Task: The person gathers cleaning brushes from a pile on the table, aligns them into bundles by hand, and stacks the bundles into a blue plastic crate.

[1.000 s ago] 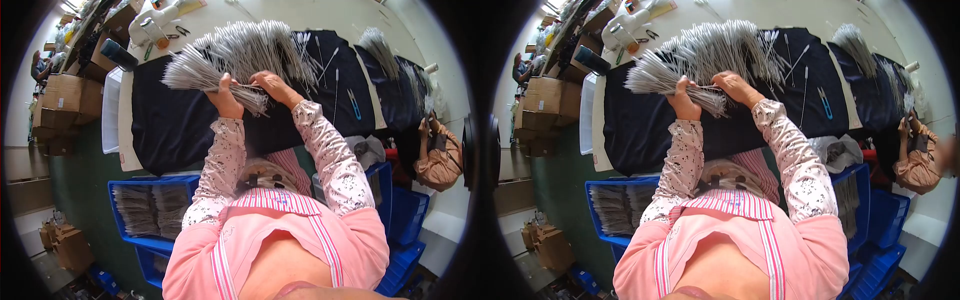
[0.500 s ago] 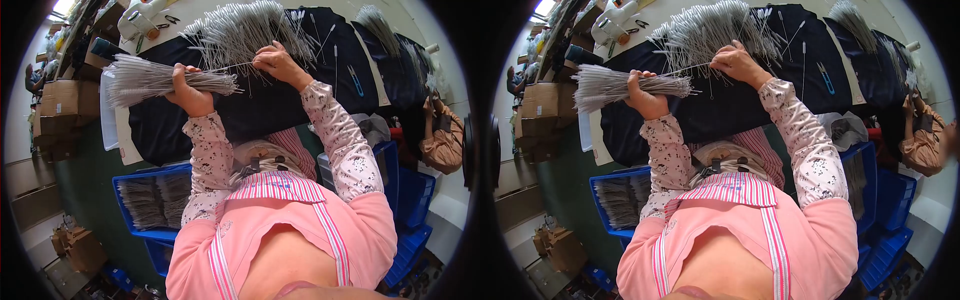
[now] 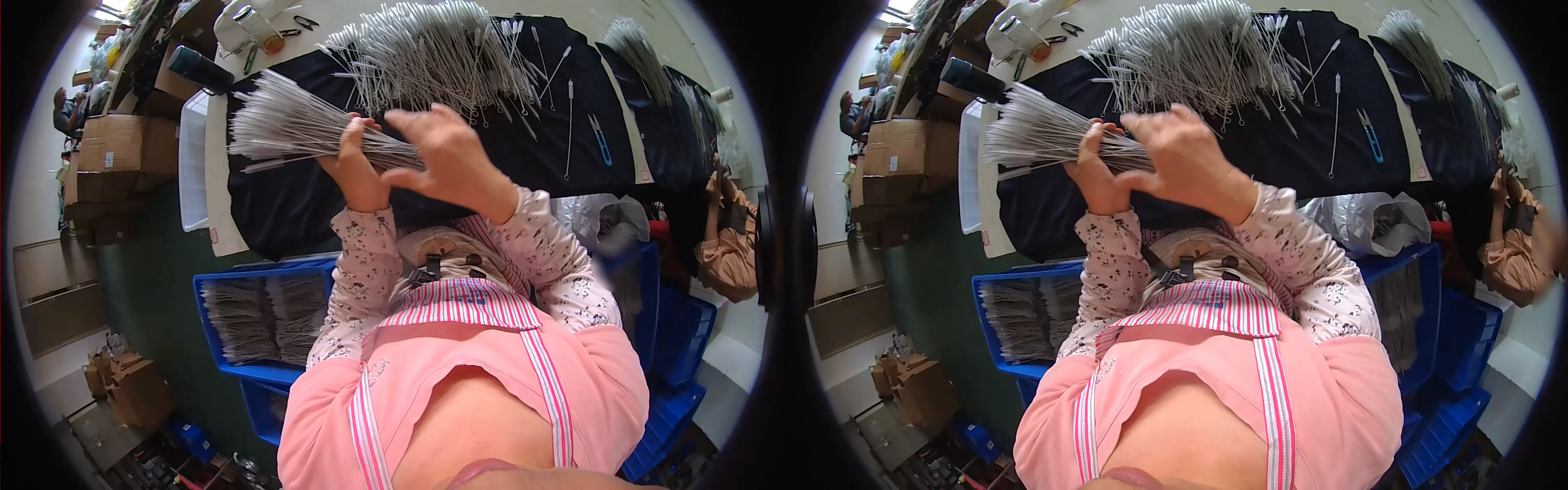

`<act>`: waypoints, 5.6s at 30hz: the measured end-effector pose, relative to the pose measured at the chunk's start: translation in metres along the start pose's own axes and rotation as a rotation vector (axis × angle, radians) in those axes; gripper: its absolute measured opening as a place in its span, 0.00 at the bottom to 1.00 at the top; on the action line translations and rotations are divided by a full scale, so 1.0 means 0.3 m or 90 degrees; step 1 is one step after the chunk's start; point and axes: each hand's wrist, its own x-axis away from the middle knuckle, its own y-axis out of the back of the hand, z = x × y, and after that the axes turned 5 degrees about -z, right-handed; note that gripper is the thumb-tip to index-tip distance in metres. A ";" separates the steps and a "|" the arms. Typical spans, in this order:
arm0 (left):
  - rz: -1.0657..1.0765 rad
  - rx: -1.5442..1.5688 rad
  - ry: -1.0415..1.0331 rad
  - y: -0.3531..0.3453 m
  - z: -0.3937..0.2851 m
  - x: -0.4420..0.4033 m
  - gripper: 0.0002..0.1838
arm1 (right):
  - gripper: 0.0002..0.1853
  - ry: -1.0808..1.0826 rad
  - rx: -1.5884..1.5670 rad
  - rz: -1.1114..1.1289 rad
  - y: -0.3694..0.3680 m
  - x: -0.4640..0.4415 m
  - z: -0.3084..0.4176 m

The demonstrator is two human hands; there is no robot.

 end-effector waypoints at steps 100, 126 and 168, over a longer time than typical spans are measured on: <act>0.604 -0.455 -0.645 0.085 -0.463 -0.030 0.14 | 0.34 -0.566 -0.800 0.260 -0.104 -0.078 0.069; 0.207 -0.278 0.416 0.422 -0.134 0.320 0.29 | 0.19 -0.591 -0.956 0.248 -0.245 0.212 0.199; 0.014 -0.088 0.424 0.390 -0.163 0.412 0.25 | 0.12 -0.773 -0.916 0.135 -0.246 0.267 0.139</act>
